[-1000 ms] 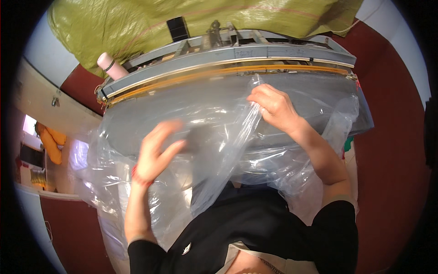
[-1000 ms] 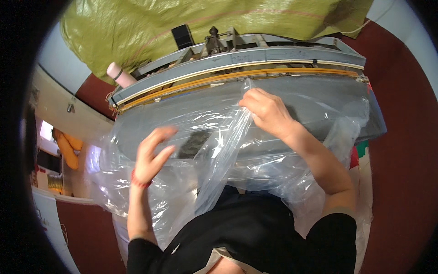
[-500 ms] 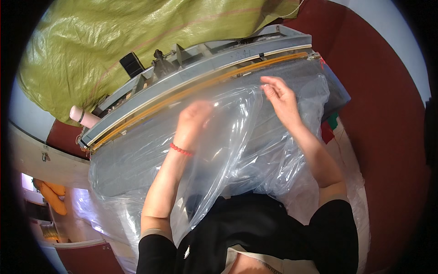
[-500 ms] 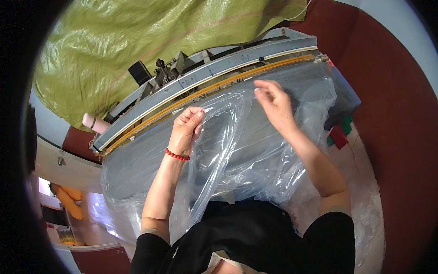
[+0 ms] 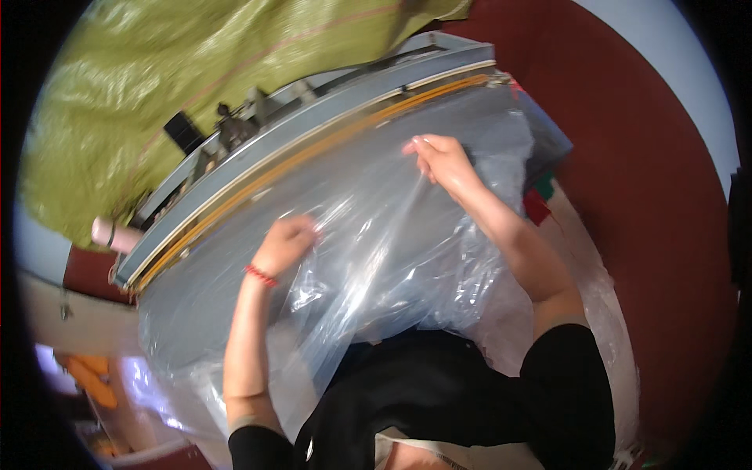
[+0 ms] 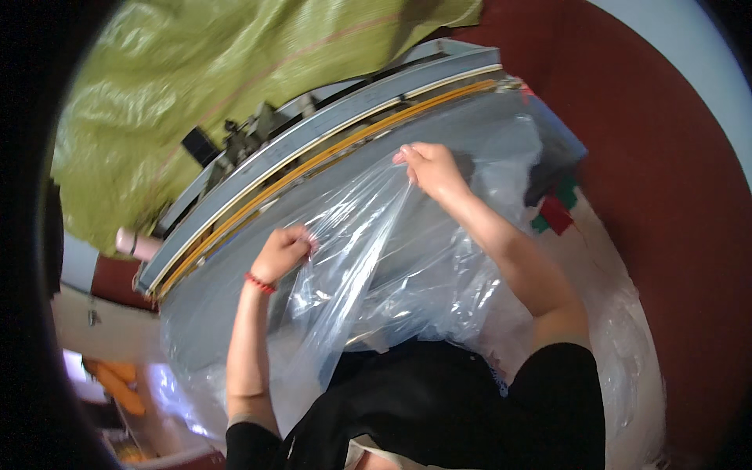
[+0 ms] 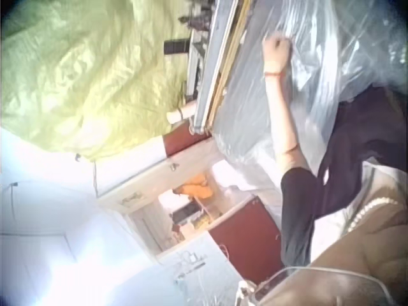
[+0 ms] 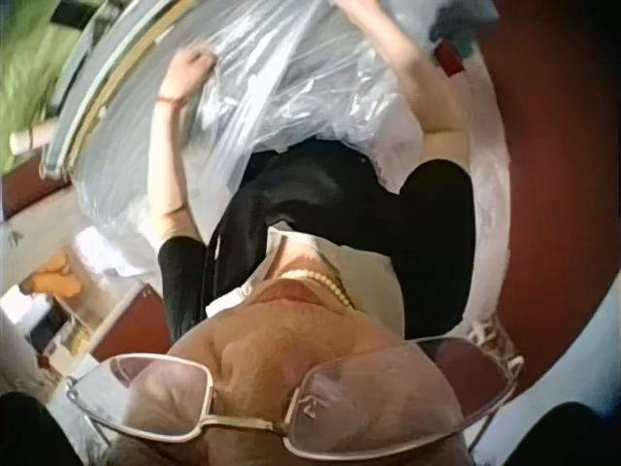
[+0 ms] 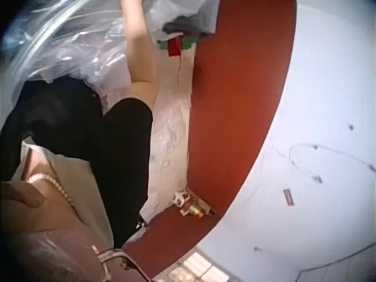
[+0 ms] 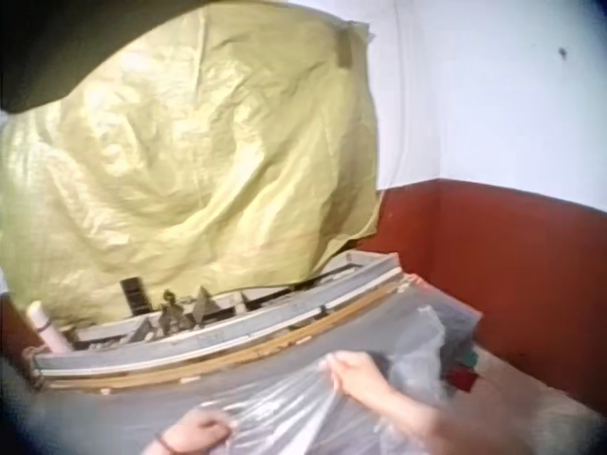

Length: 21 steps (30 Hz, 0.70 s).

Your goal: The person is aligning and sealing large plastic sheets using a heat-sealing machine in a manufacturing environment.

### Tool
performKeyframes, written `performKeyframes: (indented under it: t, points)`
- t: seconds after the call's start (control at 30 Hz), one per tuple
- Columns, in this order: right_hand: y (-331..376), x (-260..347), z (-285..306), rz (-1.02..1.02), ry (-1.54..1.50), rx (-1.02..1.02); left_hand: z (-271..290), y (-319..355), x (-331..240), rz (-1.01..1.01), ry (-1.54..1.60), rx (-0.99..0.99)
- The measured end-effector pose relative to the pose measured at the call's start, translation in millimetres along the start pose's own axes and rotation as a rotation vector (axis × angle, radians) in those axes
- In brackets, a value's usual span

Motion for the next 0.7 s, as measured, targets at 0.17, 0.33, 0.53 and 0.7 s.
performKeyframes:
  t: [0.17,0.33,0.53,0.7]
  points:
    - [-24,-54,107,0.254,1.032,-0.570,9,38,30,0.299,0.262,0.044]
    - [-38,-84,187,0.071,1.304,-0.781,11,41,33,0.263,0.232,-0.032]
    - [-56,-102,223,-0.109,1.118,-0.876,24,54,35,0.197,0.118,-0.035]
    - [-66,-108,223,-0.137,1.147,-0.828,60,149,62,0.417,0.227,-0.027]
Point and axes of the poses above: each hand's wrist, its own y-axis away from the middle knuckle, its own z-axis out of the back of the hand, x = y × z, the point moved 7 cm from there along -y, towards the middle knuckle, and after that the axes turned 8 degrees about y, right-handed, at the moved point
